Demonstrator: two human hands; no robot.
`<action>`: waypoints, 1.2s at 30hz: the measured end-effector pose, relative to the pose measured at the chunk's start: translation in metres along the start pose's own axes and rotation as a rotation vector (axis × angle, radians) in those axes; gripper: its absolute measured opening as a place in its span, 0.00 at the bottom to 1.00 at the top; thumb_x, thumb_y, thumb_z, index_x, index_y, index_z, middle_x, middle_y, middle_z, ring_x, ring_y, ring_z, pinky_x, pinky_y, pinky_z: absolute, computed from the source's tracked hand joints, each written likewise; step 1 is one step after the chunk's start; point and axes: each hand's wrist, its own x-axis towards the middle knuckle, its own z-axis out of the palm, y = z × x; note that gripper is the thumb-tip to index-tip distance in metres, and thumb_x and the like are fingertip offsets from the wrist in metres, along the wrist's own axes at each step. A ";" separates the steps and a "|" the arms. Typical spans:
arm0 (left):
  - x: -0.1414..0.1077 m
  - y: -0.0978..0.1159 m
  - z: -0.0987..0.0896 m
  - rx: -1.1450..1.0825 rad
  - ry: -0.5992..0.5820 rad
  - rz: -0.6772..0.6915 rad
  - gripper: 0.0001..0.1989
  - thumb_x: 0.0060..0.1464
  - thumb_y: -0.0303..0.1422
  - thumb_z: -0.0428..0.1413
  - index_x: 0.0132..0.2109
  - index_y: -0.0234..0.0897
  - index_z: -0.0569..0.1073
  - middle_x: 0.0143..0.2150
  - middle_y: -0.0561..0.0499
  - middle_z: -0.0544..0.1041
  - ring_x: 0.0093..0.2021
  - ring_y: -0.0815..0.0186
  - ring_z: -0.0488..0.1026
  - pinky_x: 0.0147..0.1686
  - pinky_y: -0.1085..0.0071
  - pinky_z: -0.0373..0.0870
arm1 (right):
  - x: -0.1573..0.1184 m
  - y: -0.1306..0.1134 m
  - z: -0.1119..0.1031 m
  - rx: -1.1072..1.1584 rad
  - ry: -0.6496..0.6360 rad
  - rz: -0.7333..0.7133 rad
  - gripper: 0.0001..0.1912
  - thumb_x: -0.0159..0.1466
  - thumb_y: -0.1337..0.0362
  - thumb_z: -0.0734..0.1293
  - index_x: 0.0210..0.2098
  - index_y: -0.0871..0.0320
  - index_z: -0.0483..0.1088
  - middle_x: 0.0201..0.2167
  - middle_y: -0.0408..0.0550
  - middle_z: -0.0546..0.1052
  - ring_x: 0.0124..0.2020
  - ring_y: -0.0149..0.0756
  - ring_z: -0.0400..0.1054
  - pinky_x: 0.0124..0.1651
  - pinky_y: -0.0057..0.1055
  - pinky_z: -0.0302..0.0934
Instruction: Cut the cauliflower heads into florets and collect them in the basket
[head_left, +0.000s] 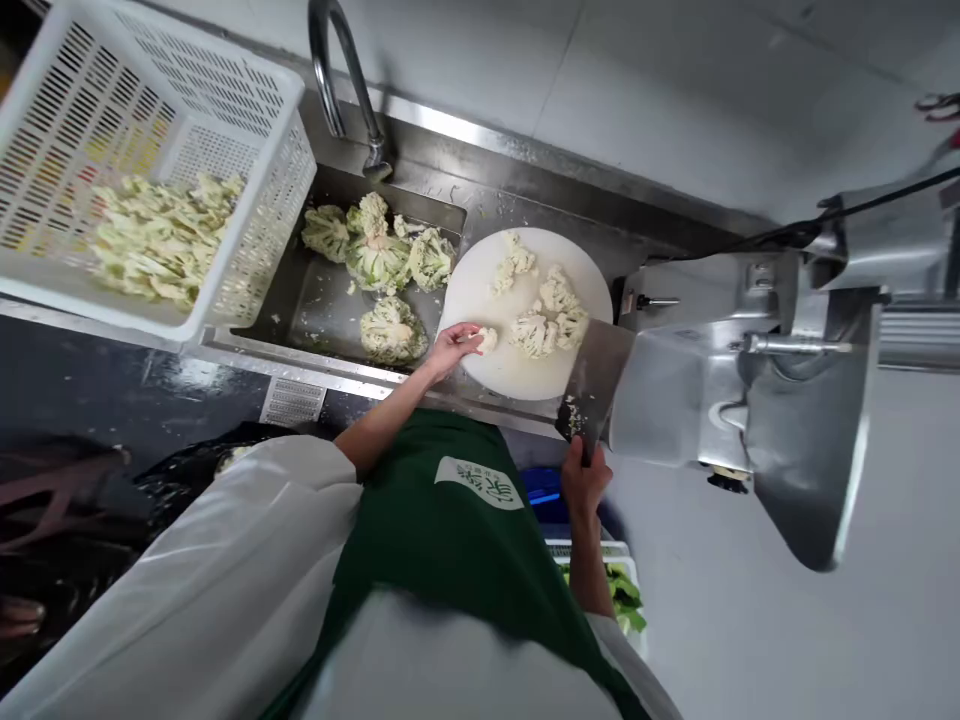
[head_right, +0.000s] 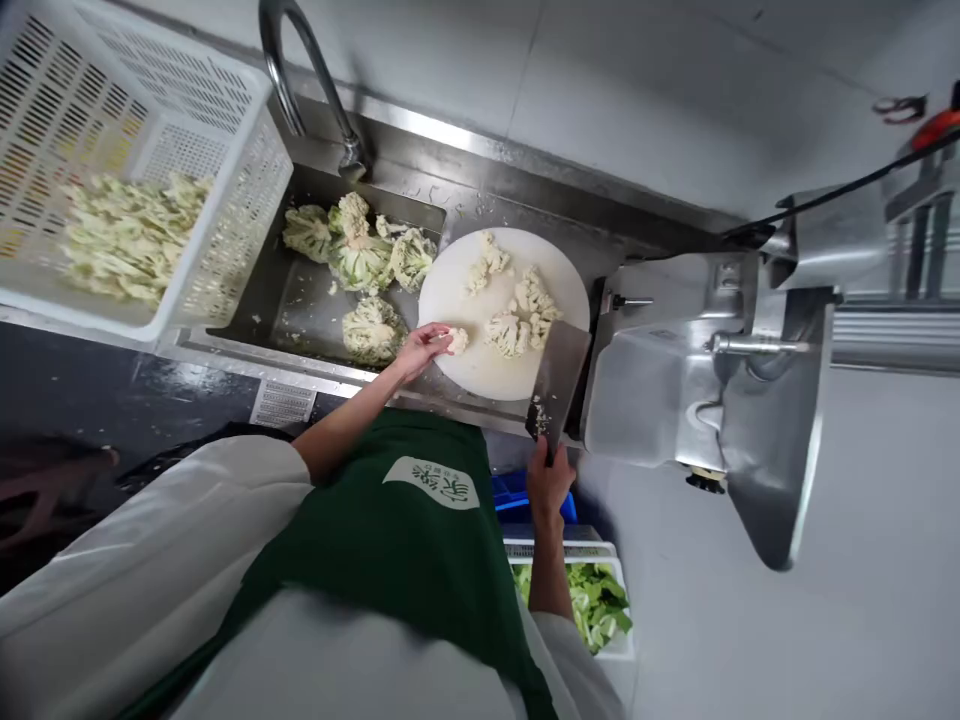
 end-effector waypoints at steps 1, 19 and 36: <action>0.002 0.003 -0.004 0.016 0.008 0.008 0.28 0.35 0.47 0.75 0.40 0.35 0.78 0.42 0.49 0.78 0.36 0.68 0.74 0.36 0.68 0.79 | 0.000 -0.002 0.002 0.000 -0.031 -0.025 0.26 0.67 0.44 0.55 0.37 0.59 0.72 0.27 0.55 0.77 0.28 0.43 0.70 0.33 0.34 0.57; 0.023 -0.023 -0.026 0.563 0.105 0.507 0.19 0.59 0.50 0.62 0.42 0.37 0.79 0.47 0.44 0.71 0.43 0.64 0.74 0.44 0.66 0.79 | 0.028 -0.061 0.038 -0.457 -0.491 -0.456 0.17 0.77 0.58 0.54 0.43 0.59 0.70 0.33 0.52 0.81 0.32 0.39 0.73 0.33 0.32 0.46; 0.022 -0.019 -0.028 0.657 0.045 0.518 0.14 0.62 0.44 0.59 0.44 0.37 0.78 0.48 0.45 0.73 0.38 0.68 0.74 0.45 0.65 0.79 | 0.063 -0.093 0.046 -0.593 -0.666 -0.481 0.19 0.77 0.57 0.52 0.49 0.61 0.68 0.36 0.57 0.81 0.37 0.46 0.77 0.35 0.32 0.53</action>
